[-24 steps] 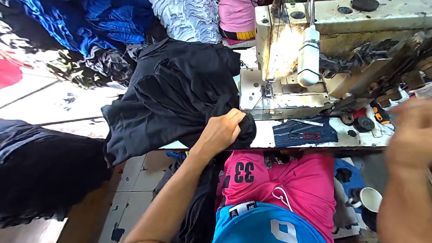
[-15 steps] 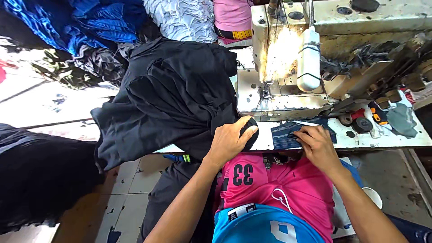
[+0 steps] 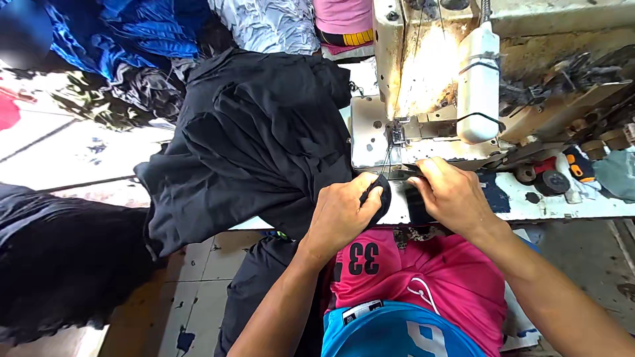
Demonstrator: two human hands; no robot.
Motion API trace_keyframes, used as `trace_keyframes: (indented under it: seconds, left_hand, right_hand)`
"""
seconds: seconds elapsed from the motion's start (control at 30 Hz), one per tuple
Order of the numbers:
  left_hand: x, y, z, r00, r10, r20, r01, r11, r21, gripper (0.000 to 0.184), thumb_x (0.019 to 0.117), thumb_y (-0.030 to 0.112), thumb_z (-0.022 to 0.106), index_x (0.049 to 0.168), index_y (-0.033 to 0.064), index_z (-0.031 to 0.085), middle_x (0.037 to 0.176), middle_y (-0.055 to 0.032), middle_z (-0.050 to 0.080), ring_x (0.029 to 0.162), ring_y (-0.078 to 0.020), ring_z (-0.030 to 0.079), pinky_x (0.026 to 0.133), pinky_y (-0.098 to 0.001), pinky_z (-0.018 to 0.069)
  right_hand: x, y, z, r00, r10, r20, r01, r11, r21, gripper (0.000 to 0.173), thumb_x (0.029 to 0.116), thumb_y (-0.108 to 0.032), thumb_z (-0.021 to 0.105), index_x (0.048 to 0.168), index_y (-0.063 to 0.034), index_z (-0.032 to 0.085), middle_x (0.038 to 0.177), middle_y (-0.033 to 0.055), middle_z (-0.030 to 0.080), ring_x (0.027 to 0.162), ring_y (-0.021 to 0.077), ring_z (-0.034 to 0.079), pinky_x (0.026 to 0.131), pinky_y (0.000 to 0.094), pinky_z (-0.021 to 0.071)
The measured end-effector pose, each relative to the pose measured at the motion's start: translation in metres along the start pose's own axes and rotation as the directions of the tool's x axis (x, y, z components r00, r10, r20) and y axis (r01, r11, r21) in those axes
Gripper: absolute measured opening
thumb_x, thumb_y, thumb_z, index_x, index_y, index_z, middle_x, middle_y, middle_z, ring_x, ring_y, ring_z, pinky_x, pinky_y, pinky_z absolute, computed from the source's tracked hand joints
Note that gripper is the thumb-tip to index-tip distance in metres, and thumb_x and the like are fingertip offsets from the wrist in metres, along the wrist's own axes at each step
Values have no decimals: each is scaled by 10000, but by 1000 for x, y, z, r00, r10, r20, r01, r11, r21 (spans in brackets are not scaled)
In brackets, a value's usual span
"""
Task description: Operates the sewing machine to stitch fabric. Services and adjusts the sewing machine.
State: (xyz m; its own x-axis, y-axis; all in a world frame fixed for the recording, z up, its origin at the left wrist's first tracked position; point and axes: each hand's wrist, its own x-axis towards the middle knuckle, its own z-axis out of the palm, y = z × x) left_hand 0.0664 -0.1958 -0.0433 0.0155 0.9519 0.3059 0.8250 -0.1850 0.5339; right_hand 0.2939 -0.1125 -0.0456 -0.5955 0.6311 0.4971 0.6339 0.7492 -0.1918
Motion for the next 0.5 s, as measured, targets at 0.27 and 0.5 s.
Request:
trace_keyframes:
  seconds: [0.27,0.5]
  left_hand:
    - [-9,-3,-11,996,75,44,-65,979,-193,200,999,256,562,1074,212,742,751,115,657,634,2,593,560,-268,511]
    - [-20,-12,-24,1000,10,-13,-14,935,-354,157,989,136,616,1098,148,728,797,90,666,632,0,582,548,-198,499]
  right_hand:
    - [33,-23,11,989,-150,-15,151,987,55,236,1061,-218,517,931,-73,651,743,70,585,652,239,625,516,396,478]
    - [11,-13,4,995,39,96,-41,999,14,220,1012,-269,606,985,-61,670,827,87,642,659,259,653,521,445,511]
